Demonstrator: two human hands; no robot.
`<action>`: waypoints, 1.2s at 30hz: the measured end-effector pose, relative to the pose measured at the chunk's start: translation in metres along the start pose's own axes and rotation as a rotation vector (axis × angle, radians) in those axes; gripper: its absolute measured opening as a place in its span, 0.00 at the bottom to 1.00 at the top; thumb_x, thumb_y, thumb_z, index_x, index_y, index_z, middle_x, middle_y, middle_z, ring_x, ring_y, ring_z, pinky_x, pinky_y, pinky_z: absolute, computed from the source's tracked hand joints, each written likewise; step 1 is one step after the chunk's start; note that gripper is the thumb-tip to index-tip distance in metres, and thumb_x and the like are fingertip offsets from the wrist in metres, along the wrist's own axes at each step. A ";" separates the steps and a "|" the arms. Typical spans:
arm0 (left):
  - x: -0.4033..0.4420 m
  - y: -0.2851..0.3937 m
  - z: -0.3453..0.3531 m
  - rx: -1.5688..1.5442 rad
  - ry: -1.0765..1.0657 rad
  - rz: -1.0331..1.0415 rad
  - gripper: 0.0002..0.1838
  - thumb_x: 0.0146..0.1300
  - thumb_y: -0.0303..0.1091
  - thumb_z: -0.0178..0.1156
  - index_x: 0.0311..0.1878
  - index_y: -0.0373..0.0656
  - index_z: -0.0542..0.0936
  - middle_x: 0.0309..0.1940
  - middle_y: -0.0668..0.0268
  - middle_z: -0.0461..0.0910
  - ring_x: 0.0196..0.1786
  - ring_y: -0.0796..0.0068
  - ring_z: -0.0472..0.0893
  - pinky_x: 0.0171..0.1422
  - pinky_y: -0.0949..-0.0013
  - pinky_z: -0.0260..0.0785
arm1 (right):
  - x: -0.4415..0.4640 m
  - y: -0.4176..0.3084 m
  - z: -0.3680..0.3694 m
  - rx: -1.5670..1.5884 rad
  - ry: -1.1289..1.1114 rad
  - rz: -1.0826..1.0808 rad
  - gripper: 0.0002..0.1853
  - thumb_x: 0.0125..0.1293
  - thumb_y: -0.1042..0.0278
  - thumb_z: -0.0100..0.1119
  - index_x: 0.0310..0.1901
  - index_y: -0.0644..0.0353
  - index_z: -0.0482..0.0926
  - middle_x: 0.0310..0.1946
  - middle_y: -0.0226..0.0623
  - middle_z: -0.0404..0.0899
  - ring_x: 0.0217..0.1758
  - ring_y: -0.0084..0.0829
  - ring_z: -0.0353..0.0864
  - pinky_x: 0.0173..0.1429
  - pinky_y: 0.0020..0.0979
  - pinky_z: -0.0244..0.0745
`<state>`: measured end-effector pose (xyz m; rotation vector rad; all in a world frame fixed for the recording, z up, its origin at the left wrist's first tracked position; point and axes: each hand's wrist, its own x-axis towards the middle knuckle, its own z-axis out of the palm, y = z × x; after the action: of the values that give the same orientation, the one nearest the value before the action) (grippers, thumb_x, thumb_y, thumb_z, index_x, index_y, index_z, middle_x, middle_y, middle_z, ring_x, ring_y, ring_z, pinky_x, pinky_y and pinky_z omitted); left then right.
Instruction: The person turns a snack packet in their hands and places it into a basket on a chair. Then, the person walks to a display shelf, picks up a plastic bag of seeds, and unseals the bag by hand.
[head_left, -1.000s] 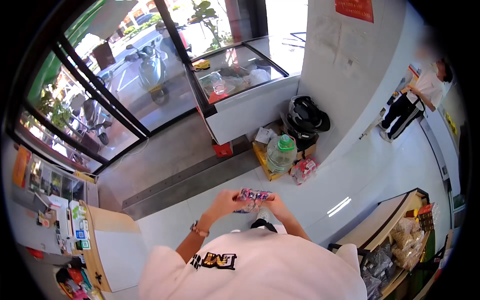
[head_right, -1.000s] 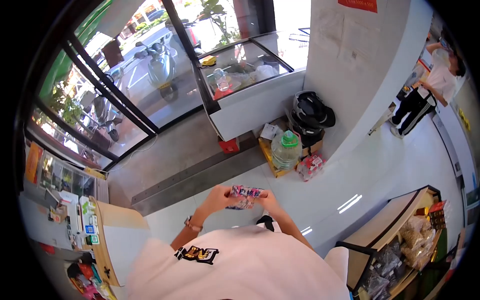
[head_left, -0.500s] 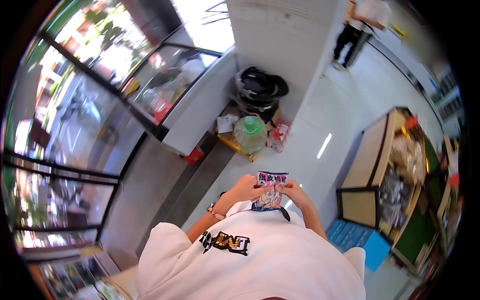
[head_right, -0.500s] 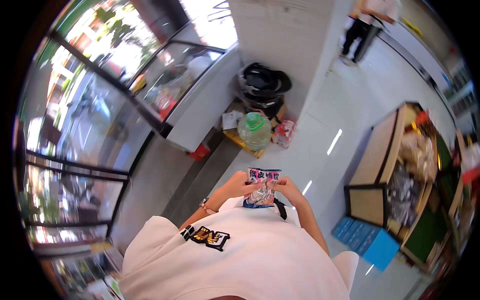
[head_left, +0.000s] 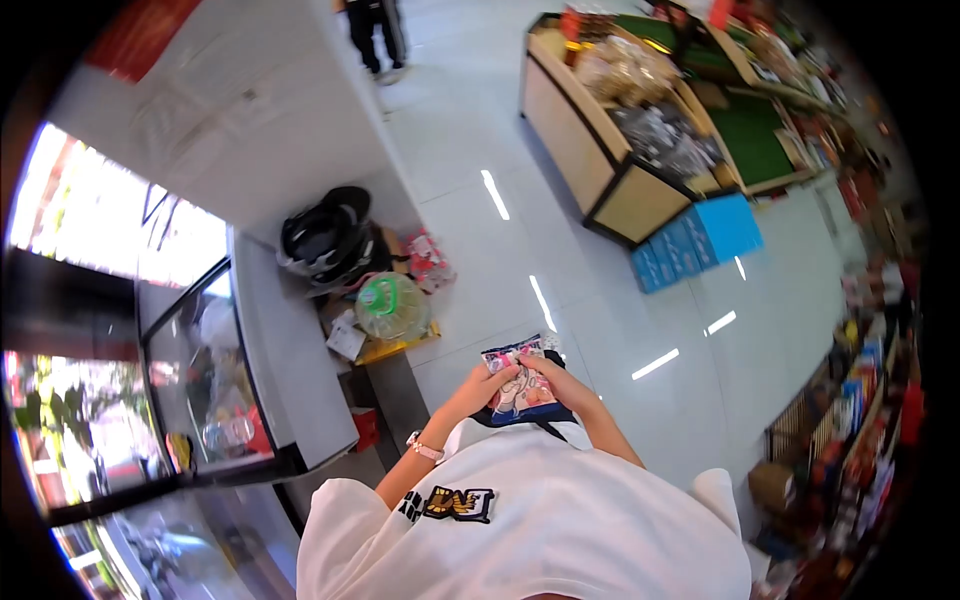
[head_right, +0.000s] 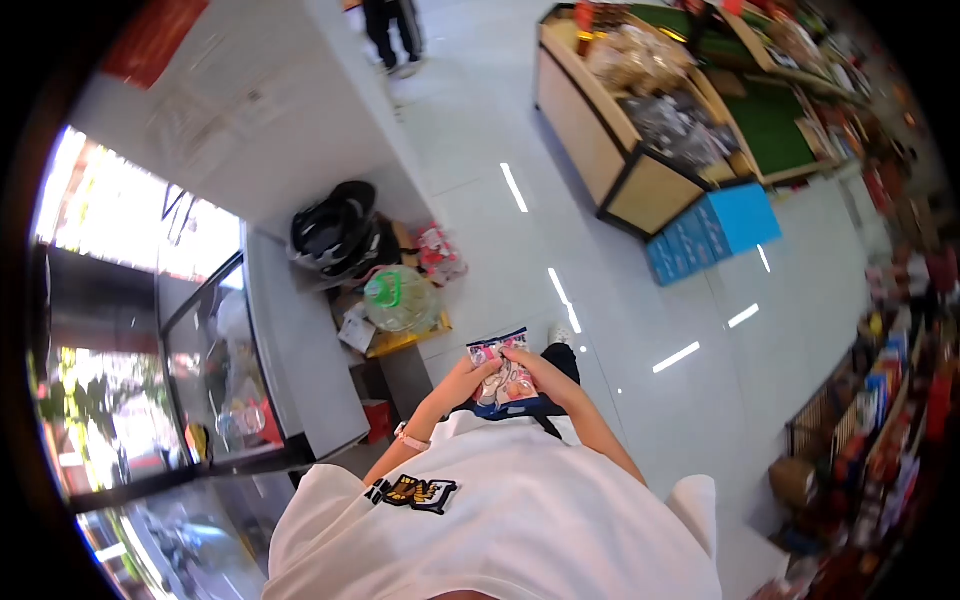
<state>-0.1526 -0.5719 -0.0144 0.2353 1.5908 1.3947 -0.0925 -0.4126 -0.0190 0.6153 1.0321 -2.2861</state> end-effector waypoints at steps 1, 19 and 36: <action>0.002 -0.005 0.006 -0.047 -0.012 0.024 0.14 0.58 0.41 0.50 0.35 0.38 0.74 0.23 0.72 0.73 0.23 0.87 0.68 0.24 0.81 0.61 | -0.009 0.005 0.000 -0.020 0.032 -0.024 0.19 0.60 0.54 0.43 0.43 0.62 0.70 0.38 0.34 0.73 0.38 0.21 0.74 0.42 0.21 0.69; 0.113 0.033 0.148 0.573 -0.508 0.235 0.13 0.49 0.34 0.60 0.35 0.34 0.75 0.24 0.64 0.77 0.28 0.81 0.74 0.32 0.77 0.67 | -0.116 0.048 -0.085 0.429 0.826 -0.884 0.11 0.50 0.70 0.59 0.36 0.65 0.75 0.31 0.32 0.75 0.33 0.19 0.72 0.40 0.21 0.66; 0.195 0.098 0.329 0.618 -0.872 0.418 0.12 0.45 0.28 0.61 0.35 0.35 0.76 0.28 0.66 0.77 0.32 0.81 0.74 0.38 0.77 0.66 | -0.231 0.013 -0.205 0.297 1.112 -1.116 0.06 0.46 0.79 0.59 0.29 0.65 0.76 0.24 0.32 0.76 0.25 0.18 0.72 0.29 0.20 0.66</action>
<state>-0.0495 -0.1915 0.0076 1.4017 1.1843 0.8251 0.1236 -0.1922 -0.0098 1.9650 1.8634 -3.0620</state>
